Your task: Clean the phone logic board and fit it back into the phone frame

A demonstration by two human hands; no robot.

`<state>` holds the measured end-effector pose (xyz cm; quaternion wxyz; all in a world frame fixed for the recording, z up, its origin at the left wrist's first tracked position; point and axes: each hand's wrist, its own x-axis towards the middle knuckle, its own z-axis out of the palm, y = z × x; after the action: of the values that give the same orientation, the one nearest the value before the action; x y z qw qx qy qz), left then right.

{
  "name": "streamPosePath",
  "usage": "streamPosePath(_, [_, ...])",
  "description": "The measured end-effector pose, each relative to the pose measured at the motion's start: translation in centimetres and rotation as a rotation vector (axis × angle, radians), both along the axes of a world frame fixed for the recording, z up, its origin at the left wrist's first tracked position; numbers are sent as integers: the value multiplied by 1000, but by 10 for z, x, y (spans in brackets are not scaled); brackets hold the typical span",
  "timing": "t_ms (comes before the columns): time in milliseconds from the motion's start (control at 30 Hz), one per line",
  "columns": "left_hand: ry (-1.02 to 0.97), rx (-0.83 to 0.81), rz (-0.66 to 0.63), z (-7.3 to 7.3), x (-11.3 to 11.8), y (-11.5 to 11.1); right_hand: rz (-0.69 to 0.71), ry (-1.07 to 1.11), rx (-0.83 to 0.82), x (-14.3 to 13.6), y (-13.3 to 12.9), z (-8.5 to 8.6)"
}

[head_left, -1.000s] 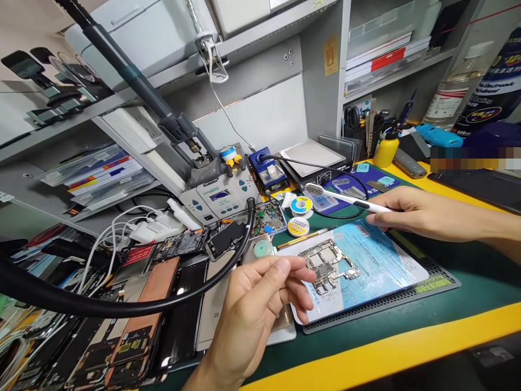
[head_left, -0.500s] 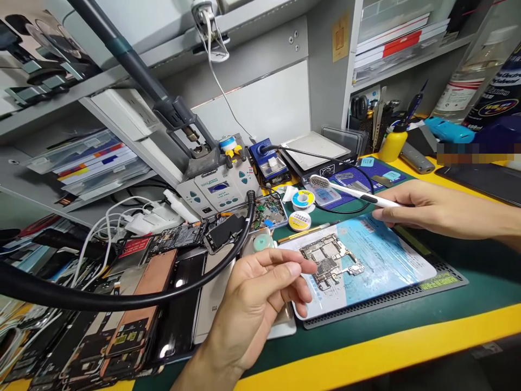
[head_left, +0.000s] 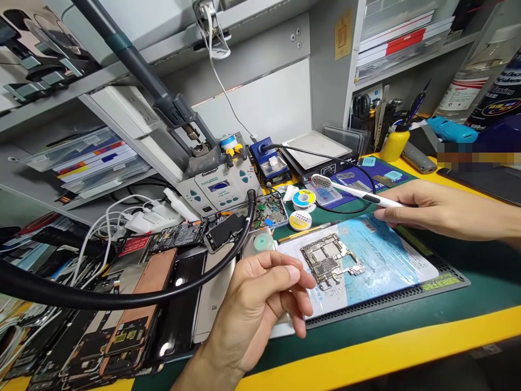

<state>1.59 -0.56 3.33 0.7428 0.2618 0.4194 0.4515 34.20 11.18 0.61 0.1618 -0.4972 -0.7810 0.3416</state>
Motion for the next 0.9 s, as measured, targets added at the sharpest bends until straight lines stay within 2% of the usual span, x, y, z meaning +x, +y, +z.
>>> streamPosePath(300, [47,-10,-64,-2,0,2,-1,-12,2,0,-1,1])
streamPosePath(467, [44,22,-48,-1,1,3,-7,-16,-1,-5,-4,7])
streamPosePath(733, [234,185,-14,-4,0,-8,16,-7,-14,-4,-3,6])
streamPosePath(900, [281,253,50,-5,3,-11,15,-10,-18,-4,-4,7])
